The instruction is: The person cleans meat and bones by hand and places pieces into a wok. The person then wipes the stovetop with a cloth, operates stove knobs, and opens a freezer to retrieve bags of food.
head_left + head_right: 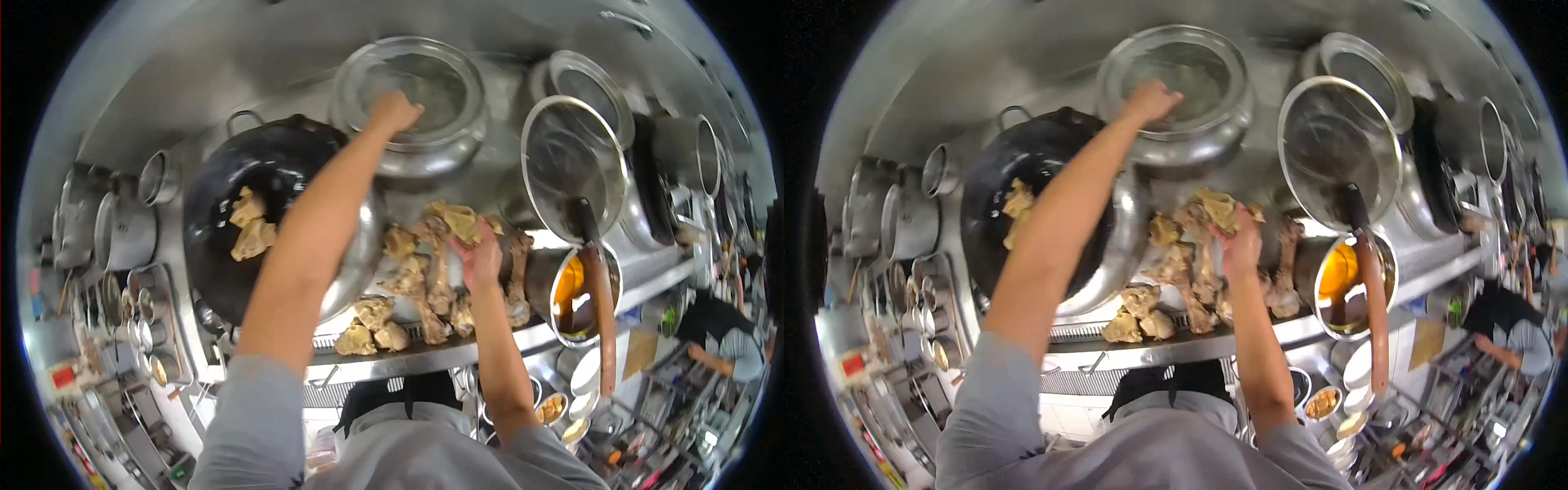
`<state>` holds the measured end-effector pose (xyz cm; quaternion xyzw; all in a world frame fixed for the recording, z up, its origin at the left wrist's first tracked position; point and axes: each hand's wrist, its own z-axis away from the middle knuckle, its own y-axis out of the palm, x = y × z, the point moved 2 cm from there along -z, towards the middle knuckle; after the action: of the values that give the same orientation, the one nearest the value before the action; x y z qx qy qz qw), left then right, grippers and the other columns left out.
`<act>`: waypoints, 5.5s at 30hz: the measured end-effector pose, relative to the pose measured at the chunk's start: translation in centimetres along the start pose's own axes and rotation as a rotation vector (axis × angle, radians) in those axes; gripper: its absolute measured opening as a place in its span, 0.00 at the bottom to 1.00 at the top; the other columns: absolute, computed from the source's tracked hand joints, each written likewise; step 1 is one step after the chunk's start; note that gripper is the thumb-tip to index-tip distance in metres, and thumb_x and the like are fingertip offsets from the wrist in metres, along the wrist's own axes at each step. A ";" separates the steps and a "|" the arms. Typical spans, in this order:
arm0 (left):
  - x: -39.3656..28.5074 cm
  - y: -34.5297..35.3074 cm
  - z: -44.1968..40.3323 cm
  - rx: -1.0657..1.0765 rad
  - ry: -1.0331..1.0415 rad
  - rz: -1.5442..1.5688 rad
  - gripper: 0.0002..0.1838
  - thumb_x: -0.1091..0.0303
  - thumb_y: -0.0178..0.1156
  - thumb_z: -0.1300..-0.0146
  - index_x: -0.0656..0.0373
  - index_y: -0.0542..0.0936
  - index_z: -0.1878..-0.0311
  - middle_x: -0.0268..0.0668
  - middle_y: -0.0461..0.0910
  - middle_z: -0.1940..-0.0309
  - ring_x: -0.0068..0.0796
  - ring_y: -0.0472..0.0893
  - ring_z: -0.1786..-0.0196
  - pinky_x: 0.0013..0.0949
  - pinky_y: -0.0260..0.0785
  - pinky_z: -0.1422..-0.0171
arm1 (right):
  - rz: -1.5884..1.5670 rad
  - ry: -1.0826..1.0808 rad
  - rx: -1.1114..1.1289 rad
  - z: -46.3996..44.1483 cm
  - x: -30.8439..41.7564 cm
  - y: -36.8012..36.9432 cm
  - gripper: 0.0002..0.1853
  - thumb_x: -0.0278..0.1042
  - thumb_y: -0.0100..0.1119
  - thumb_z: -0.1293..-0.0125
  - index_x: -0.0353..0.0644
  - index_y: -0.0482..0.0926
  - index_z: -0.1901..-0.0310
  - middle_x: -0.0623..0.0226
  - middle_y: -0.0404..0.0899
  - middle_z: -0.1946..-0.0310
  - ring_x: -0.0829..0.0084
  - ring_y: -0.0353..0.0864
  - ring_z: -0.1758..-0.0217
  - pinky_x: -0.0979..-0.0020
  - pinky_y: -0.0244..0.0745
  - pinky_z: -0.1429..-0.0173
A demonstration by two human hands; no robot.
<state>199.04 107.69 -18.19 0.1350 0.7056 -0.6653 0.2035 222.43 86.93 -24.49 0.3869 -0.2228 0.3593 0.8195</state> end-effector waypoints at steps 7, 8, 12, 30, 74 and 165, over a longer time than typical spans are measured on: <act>-6.8 -1.7 8.7 0.537 0.039 0.195 0.26 0.47 0.57 0.39 0.66 0.84 0.70 0.53 0.83 0.70 0.46 0.84 0.69 0.45 0.76 0.58 | -0.046 0.150 0.086 -2.4 -0.5 4.0 0.20 0.35 0.59 0.35 0.38 0.72 0.44 0.63 0.76 0.53 0.62 0.78 0.52 0.63 0.81 0.56; -7.5 -1.9 10.6 0.390 0.174 0.067 0.19 0.54 0.62 0.44 0.65 0.85 0.70 0.53 0.83 0.69 0.43 0.86 0.63 0.43 0.77 0.52 | -0.037 0.156 0.097 -1.8 -0.3 4.9 0.20 0.35 0.59 0.35 0.38 0.72 0.44 0.63 0.76 0.53 0.62 0.78 0.52 0.63 0.81 0.56; -5.6 -0.8 14.7 0.322 0.171 0.077 0.27 0.50 0.64 0.45 0.62 0.80 0.49 0.55 0.80 0.54 0.52 0.79 0.48 0.45 0.71 0.43 | -0.104 0.304 0.103 -1.8 -2.0 4.9 0.15 0.42 0.54 0.32 0.42 0.74 0.50 0.64 0.77 0.57 0.66 0.76 0.55 0.66 0.78 0.55; 13.1 -17.4 23.7 -0.244 -0.240 0.271 0.20 0.57 0.67 0.44 0.60 0.82 0.53 0.42 0.84 0.58 0.34 0.82 0.57 0.33 0.72 0.49 | 1.899 -0.436 0.756 1.5 -2.6 10.9 0.34 0.46 0.62 0.41 0.38 0.68 0.36 0.46 0.78 0.47 0.56 0.84 0.54 0.62 0.78 0.49; -5.1 -2.2 9.5 0.354 0.389 0.417 0.19 0.56 0.62 0.40 0.61 0.83 0.53 0.47 0.80 0.52 0.45 0.81 0.52 0.39 0.72 0.46 | -0.144 0.376 0.529 -5.7 1.8 7.4 0.25 0.56 0.34 0.25 0.47 0.73 0.46 0.65 0.80 0.53 0.62 0.81 0.52 0.63 0.77 0.55; -4.7 -9.9 27.8 0.130 -0.132 0.916 0.14 0.69 0.61 0.35 0.62 0.78 0.48 0.34 0.82 0.58 0.20 0.80 0.55 0.27 0.72 0.47 | 0.074 0.634 0.656 8.0 -0.8 -3.5 0.27 0.38 0.52 0.39 0.48 0.66 0.37 0.49 0.75 0.49 0.55 0.81 0.59 0.61 0.78 0.58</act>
<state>201.63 79.67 -8.15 0.4026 0.5155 -0.5569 0.5118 223.92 78.72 -21.87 0.4885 0.1510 0.5408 0.6679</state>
